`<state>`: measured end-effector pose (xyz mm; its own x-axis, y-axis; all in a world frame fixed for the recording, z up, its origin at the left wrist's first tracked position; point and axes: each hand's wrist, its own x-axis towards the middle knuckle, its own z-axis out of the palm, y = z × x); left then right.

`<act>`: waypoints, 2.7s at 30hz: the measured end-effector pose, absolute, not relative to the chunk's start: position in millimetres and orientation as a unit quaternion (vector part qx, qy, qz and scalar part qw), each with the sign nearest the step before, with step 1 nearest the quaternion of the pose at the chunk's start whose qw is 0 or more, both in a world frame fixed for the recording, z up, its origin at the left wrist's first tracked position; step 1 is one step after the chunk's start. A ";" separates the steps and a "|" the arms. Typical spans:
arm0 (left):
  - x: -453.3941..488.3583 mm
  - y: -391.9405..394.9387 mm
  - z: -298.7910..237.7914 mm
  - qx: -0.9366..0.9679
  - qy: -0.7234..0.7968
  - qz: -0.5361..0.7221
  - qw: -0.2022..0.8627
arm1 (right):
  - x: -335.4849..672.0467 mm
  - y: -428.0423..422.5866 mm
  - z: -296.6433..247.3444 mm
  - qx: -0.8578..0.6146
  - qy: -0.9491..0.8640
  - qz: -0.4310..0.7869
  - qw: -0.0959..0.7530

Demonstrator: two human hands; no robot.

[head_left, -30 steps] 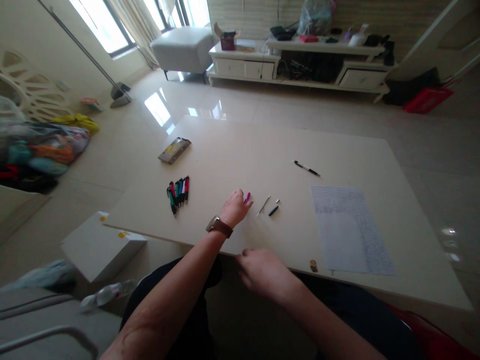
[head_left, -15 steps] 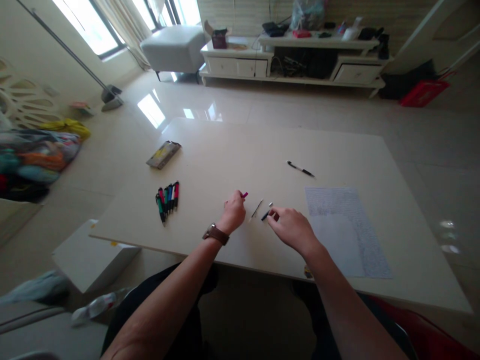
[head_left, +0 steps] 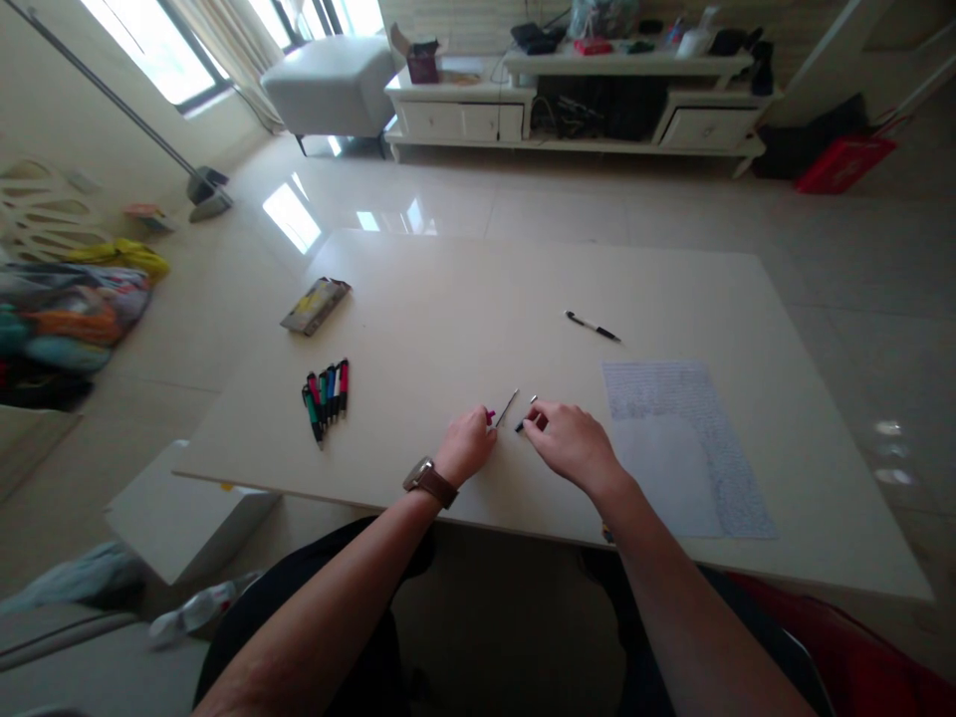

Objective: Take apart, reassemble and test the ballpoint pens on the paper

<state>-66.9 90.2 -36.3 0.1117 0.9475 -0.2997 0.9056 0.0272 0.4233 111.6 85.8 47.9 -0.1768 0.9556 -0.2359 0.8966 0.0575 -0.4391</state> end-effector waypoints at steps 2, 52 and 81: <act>-65.6 87.8 -34.8 0.692 0.677 0.029 0.249 | 111.8 86.2 47.2 -0.644 -0.721 0.249 0.057; -74.3 93.3 46.9 0.642 0.539 0.359 0.410 | 85.9 102.7 41.2 -0.597 -0.600 0.403 0.350; -87.1 90.2 56.6 0.669 0.587 0.298 0.347 | 96.1 114.5 38.6 -0.543 -0.527 0.439 0.485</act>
<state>-87.1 90.2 56.6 0.1344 0.9909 -0.0079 0.5779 -0.0719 0.8130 96.1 114.5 38.6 0.0593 0.9976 0.0345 0.1461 0.0255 -0.9889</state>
